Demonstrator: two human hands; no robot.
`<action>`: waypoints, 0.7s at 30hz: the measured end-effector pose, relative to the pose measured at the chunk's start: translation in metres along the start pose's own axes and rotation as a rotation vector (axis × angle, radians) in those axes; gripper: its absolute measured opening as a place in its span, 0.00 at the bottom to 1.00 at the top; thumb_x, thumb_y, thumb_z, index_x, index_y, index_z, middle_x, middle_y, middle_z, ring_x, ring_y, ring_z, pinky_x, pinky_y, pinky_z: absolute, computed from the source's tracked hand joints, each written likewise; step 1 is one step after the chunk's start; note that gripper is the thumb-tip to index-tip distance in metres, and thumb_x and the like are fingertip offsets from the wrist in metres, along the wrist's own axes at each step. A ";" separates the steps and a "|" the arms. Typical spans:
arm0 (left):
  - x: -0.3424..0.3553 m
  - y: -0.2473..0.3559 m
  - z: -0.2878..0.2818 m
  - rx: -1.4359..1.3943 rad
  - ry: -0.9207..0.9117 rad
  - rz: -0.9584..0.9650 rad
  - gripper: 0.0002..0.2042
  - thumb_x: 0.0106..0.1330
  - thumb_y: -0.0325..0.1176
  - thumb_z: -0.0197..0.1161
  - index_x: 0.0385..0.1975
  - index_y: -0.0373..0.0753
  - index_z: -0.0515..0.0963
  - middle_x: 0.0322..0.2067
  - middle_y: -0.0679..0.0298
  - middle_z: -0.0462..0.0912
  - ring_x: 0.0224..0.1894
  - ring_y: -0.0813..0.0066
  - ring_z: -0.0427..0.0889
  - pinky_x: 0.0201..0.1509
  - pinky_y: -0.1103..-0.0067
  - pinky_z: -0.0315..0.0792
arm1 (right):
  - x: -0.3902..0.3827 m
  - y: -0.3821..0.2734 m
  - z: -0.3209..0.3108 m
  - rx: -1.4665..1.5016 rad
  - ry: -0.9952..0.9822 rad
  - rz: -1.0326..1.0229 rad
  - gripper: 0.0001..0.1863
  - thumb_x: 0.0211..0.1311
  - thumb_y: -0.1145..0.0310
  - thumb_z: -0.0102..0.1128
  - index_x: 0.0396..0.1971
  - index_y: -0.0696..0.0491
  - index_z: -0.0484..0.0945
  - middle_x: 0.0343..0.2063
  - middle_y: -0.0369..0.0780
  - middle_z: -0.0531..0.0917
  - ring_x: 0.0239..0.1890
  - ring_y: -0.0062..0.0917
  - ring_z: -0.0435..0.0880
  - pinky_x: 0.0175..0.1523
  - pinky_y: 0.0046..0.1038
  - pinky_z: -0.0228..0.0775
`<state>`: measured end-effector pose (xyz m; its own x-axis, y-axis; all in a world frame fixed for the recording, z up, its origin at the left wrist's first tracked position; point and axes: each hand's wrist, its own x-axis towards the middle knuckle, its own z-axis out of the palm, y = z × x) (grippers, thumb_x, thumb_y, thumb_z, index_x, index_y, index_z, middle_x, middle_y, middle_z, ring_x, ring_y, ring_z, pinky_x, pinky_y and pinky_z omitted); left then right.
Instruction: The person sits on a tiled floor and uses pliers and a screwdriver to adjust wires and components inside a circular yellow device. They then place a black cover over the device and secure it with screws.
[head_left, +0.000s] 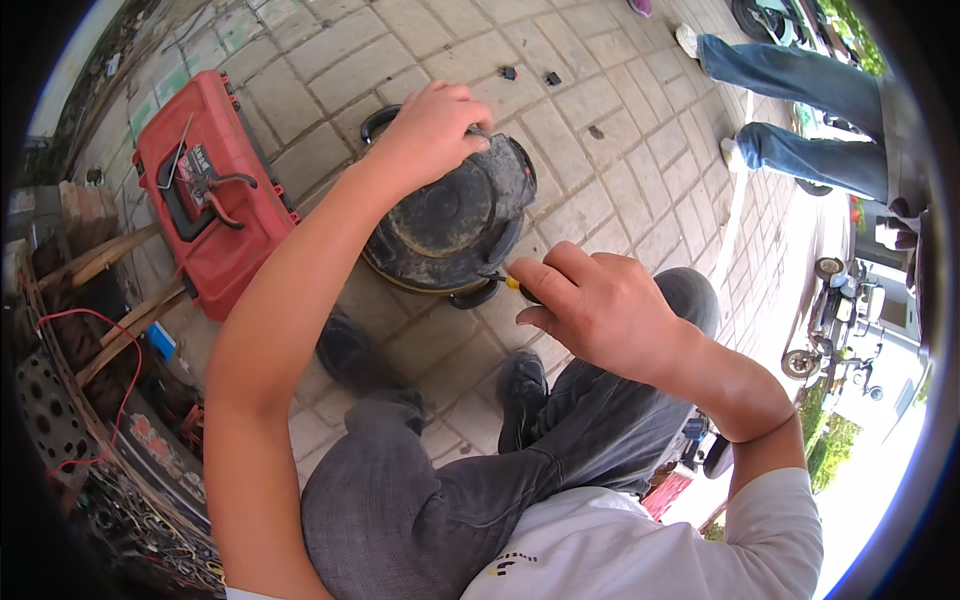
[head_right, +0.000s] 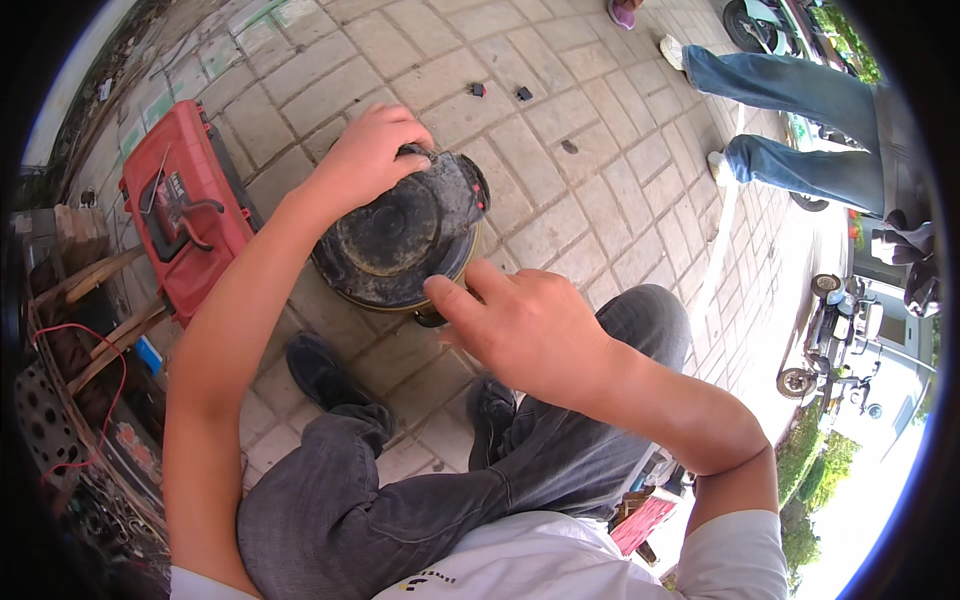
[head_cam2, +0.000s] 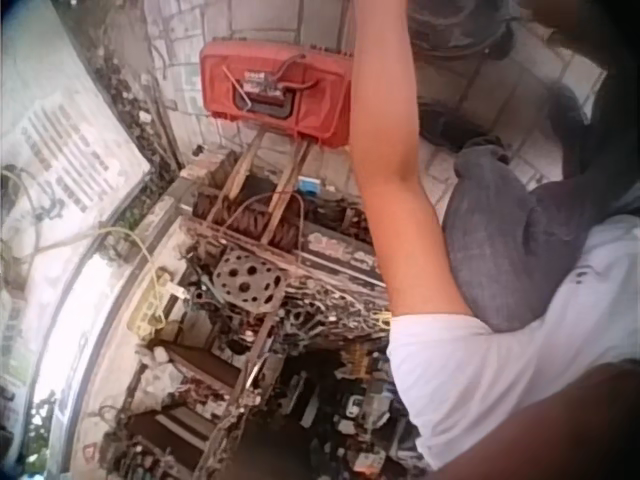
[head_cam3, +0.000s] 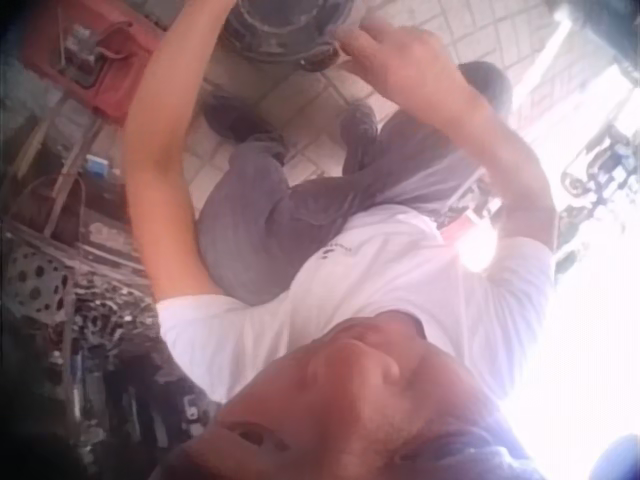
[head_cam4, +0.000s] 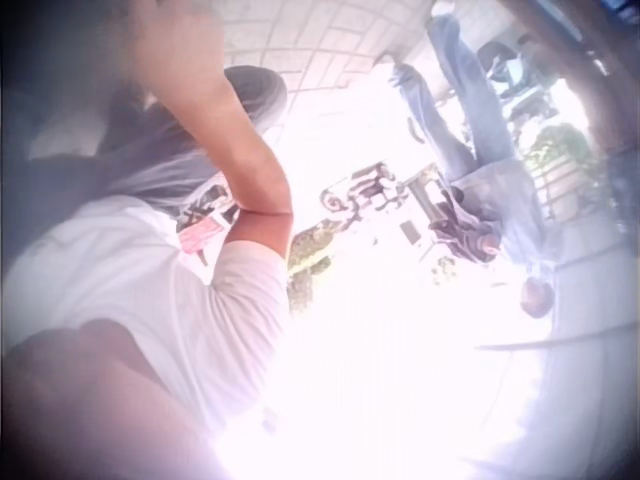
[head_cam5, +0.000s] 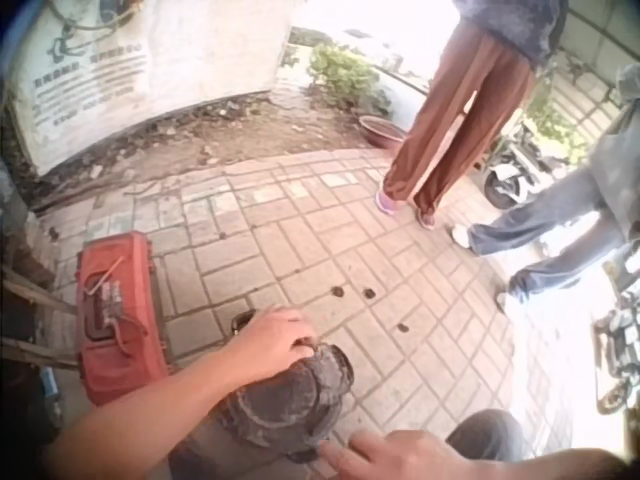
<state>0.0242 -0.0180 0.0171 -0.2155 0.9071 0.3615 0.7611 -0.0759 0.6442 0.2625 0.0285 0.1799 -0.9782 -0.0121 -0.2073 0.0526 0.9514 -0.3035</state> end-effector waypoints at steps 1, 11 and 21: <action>-0.014 -0.002 -0.005 0.020 0.060 -0.064 0.08 0.58 0.30 0.71 0.36 0.38 0.81 0.36 0.60 0.80 0.43 0.58 0.79 0.49 0.66 0.73 | 0.001 0.003 0.000 0.038 0.019 -0.025 0.23 0.54 0.71 0.70 0.51 0.51 0.76 0.33 0.38 0.76 0.26 0.34 0.82 0.31 0.32 0.76; -0.172 0.071 -0.022 -0.210 0.274 -0.508 0.13 0.57 0.24 0.71 0.42 0.37 0.81 0.38 0.61 0.78 0.44 0.64 0.79 0.49 0.73 0.74 | 0.025 -0.007 -0.004 0.190 0.094 -0.017 0.17 0.59 0.69 0.69 0.47 0.51 0.75 0.34 0.41 0.80 0.31 0.39 0.85 0.32 0.35 0.78; -0.186 0.080 0.000 -0.252 0.263 -0.515 0.15 0.55 0.24 0.72 0.43 0.39 0.81 0.42 0.61 0.76 0.48 0.59 0.76 0.52 0.69 0.73 | 0.060 -0.030 0.016 0.182 0.145 -0.243 0.16 0.57 0.74 0.70 0.43 0.52 0.75 0.40 0.41 0.79 0.30 0.37 0.84 0.31 0.34 0.77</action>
<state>0.1249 -0.1927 0.0018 -0.6837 0.7234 0.0962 0.3595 0.2191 0.9071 0.2050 -0.0057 0.1618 -0.9843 -0.1754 0.0214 -0.1631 0.8555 -0.4914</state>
